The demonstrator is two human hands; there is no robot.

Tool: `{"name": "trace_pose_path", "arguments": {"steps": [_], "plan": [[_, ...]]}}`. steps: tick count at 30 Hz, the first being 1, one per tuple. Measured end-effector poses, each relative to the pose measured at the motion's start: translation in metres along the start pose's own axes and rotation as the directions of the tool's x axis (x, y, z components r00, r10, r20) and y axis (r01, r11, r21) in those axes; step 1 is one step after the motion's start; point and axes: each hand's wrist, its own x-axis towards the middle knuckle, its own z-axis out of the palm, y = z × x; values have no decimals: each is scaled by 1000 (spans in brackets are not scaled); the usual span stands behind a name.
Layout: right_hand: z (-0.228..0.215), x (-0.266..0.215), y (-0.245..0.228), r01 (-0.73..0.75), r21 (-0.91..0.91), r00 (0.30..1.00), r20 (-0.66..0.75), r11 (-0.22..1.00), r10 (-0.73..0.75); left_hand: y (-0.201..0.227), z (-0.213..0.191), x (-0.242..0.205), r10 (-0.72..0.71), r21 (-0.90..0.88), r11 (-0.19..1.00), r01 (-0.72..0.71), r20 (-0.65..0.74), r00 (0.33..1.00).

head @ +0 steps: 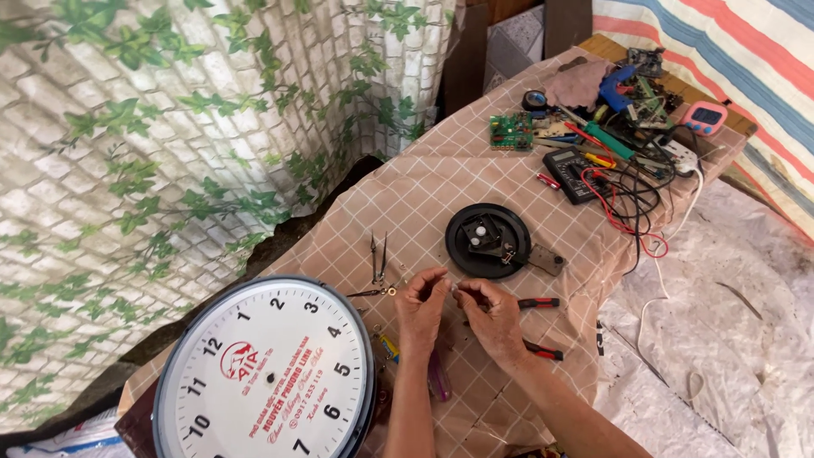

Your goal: The person assembles a small black electronic device on a table. They insert white cylindrical components into the device's housing and then place a black rectangular component inside. The person uses their hands to fit the parts together and then places the assembled device into a black circular base.

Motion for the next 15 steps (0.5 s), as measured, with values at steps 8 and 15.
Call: {"name": "trace_pose_path", "arguments": {"steps": [8,15], "plan": [[-13,-4,-14,85,-7,995,-53,996,-86,5,6,-3,27,145,989,-41,98,995],[-18,13,-40,281,-169,957,-22,945,-288,-1,13,-3,22,153,988,-34,85,996]]}}
